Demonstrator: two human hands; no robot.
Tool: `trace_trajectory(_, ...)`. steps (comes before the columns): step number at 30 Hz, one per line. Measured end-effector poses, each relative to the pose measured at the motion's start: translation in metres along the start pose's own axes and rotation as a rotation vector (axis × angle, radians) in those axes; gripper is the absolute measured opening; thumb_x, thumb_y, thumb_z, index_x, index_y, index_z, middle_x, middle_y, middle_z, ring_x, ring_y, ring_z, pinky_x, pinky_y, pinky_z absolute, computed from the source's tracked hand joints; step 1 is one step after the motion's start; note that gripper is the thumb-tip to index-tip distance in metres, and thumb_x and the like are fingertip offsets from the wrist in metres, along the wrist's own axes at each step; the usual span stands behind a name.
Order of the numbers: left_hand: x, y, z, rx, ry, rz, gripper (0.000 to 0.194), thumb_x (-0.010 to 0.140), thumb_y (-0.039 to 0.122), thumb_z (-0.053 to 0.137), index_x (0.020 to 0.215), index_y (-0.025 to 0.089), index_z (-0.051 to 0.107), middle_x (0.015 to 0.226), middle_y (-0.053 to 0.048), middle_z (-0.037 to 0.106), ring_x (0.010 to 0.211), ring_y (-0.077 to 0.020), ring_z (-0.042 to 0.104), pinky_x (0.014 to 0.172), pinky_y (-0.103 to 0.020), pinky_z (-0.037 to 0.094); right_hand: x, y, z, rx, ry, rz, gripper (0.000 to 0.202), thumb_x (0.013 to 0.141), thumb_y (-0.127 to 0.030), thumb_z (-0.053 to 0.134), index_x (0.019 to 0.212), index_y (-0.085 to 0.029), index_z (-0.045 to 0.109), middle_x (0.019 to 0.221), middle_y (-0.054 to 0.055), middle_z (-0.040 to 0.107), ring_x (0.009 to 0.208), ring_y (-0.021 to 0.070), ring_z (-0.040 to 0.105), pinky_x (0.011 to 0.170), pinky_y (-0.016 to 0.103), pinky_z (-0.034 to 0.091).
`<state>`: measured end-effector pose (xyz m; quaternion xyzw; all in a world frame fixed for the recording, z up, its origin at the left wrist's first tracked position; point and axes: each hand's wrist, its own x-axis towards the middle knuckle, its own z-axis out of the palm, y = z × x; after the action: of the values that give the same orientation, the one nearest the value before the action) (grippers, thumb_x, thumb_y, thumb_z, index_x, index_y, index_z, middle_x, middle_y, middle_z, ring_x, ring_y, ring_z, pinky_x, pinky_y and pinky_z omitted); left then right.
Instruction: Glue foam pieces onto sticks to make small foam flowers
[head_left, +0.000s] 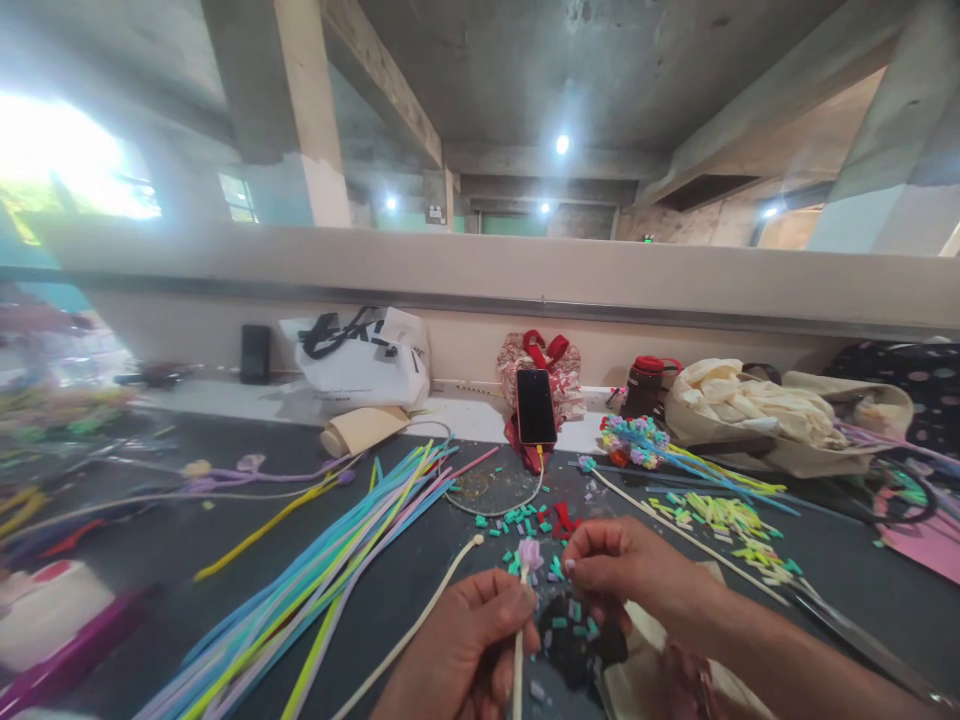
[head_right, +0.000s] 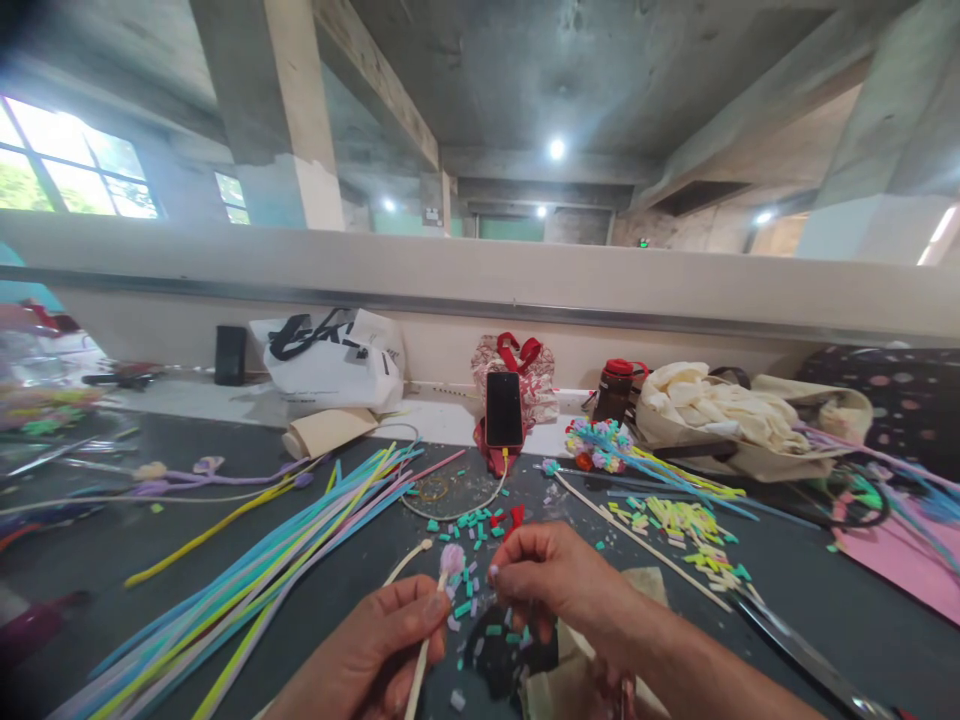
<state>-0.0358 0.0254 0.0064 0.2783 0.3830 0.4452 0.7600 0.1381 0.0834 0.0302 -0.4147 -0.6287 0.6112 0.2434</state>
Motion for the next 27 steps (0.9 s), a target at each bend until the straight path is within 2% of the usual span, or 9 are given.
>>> trace_trajectory(4,0.003,-0.002,-0.002,-0.006,0.011,0.009,0.028,0.062,0.038,0.067,0.056,0.014,0.053,0.031,0.007,0.046,0.024,-0.0008,0.03,0.026,-0.013,0.018,0.0,0.003,0.01,-0.078,-0.023,0.012,0.008,0.068,-0.023,0.053,0.066,-0.015,0.052,0.05,-0.006,0.052,0.037,0.005,0.044,0.033,0.014,0.034)
trace_trajectory(6,0.007,-0.005,-0.003,0.0,0.012,0.01,0.029,0.062,0.039,0.066,0.056,0.014,0.053,0.031,0.007,0.045,0.024,-0.001,0.031,0.026,-0.012,0.019,-0.001,0.004,0.015,-0.21,0.045,-0.026,0.003,0.067,-0.018,0.05,0.066,-0.016,0.051,0.049,-0.007,0.05,0.037,0.0052,0.042,0.034,0.014,0.033)
trace_trajectory(9,0.014,-0.009,-0.007,-0.016,0.017,0.02,0.031,0.06,0.04,0.068,0.055,0.014,0.052,0.032,0.006,0.047,0.023,-0.0014,0.033,0.026,-0.012,0.022,-0.006,0.002,0.024,-0.532,0.187,-0.24,0.008,0.066,-0.012,0.047,0.063,-0.016,0.053,0.05,-0.006,0.048,0.044,0.006,0.043,0.04,0.015,0.031)
trace_trajectory(12,0.019,-0.012,-0.01,-0.045,0.038,0.053,0.032,0.055,0.04,0.071,0.056,0.014,0.053,0.037,0.005,0.052,0.024,-0.0019,0.036,0.027,-0.011,0.027,-0.008,0.0,0.029,-0.787,0.262,-0.468,0.01,0.069,-0.012,0.047,0.064,-0.017,0.054,0.053,-0.004,0.052,0.048,0.0071,0.046,0.045,0.016,0.032)
trace_trajectory(18,0.018,-0.01,-0.009,-0.005,0.023,0.034,0.033,0.055,0.042,0.07,0.056,0.014,0.054,0.031,0.005,0.049,0.021,-0.0018,0.034,0.023,-0.011,0.023,-0.006,0.003,0.031,-0.994,0.354,-0.658,0.011,0.068,-0.01,0.044,0.067,-0.017,0.051,0.055,-0.002,0.054,0.045,0.0088,0.046,0.045,0.019,0.031)
trace_trajectory(22,0.017,-0.01,-0.007,0.021,0.006,0.03,0.035,0.055,0.044,0.069,0.055,0.014,0.053,0.031,0.005,0.049,0.02,-0.0022,0.034,0.023,-0.011,0.022,-0.008,0.002,0.033,-0.933,0.33,-0.633,0.009,0.069,-0.011,0.046,0.067,-0.017,0.052,0.056,-0.002,0.054,0.047,0.0085,0.047,0.045,0.018,0.032)
trace_trajectory(27,0.016,-0.009,-0.007,-0.003,0.011,0.011,0.035,0.057,0.045,0.067,0.054,0.013,0.054,0.03,0.005,0.047,0.021,-0.0018,0.034,0.024,-0.011,0.023,-0.005,-0.005,0.028,-0.58,0.271,-0.361,0.009,0.07,-0.013,0.048,0.064,-0.017,0.055,0.052,-0.004,0.051,0.048,0.0078,0.048,0.044,0.016,0.034)
